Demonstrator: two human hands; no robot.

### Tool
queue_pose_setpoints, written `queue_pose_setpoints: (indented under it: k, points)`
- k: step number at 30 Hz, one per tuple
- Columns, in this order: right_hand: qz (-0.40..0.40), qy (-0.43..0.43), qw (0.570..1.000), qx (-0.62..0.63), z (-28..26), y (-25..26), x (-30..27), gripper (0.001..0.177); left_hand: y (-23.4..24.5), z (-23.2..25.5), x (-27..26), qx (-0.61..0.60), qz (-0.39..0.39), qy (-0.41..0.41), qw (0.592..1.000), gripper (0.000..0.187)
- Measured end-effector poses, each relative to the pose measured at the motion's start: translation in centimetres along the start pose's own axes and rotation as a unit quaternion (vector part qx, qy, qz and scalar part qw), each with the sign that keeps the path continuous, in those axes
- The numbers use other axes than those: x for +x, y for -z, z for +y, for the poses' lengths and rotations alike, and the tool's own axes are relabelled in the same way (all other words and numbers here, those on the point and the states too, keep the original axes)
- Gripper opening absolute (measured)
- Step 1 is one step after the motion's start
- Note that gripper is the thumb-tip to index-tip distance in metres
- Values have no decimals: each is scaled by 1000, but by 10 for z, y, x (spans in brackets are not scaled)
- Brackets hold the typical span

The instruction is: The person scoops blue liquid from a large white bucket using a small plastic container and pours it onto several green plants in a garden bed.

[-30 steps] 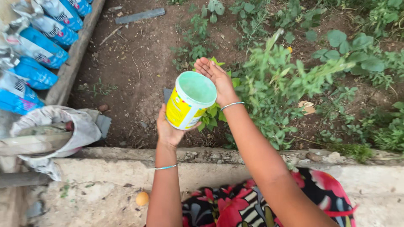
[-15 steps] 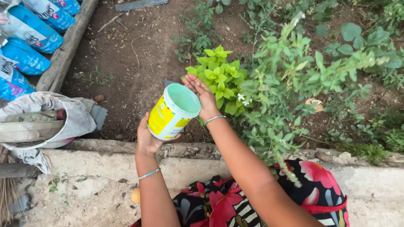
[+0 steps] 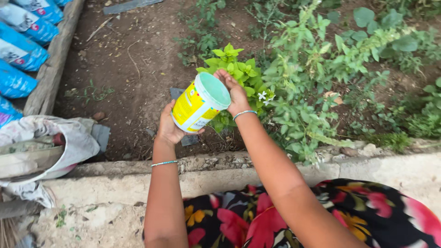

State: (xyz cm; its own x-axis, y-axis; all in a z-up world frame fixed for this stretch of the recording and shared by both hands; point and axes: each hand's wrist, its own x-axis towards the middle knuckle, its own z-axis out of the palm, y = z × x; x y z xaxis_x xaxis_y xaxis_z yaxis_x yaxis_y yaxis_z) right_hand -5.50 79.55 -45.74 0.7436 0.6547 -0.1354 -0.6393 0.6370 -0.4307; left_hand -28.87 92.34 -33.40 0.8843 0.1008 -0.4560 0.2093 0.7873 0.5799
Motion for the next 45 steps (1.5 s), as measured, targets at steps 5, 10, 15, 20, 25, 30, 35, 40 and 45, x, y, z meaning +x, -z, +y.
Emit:
queue_pose_setpoints:
  k: [5,10,15,20,25,30,35,40,45]
  points:
    - [-12,13,999,-28,-40,-10,7,41,-26,2,13,15,-8,-22,1000,70]
    - [-6,19,999,-39,-69,-31,-3,40,-40,6,19,18,-38,-25,999,68]
    - [5,17,999,-41,-80,-35,-5,42,-48,6,21,15,-40,-18,999,68]
    - [-11,9,1000,-26,-83,-31,-1,40,-48,6,25,4,-35,-11,999,68]
    - [-12,0,999,-43,-90,-38,2,40,-52,6,23,9,-38,-29,999,67]
    - [-13,-3,999,-49,-91,-42,7,40,-58,10,20,12,-31,-36,999,67]
    - [-13,-11,999,-39,-92,-51,13,40,-62,11,17,20,-20,-57,998,68]
    - [-29,-24,999,-31,-92,-60,15,39,-65,13,13,17,-9,-70,997,68]
    - [-14,-27,998,-51,-90,-64,16,39,-62,14,14,13,-6,-70,997,69]
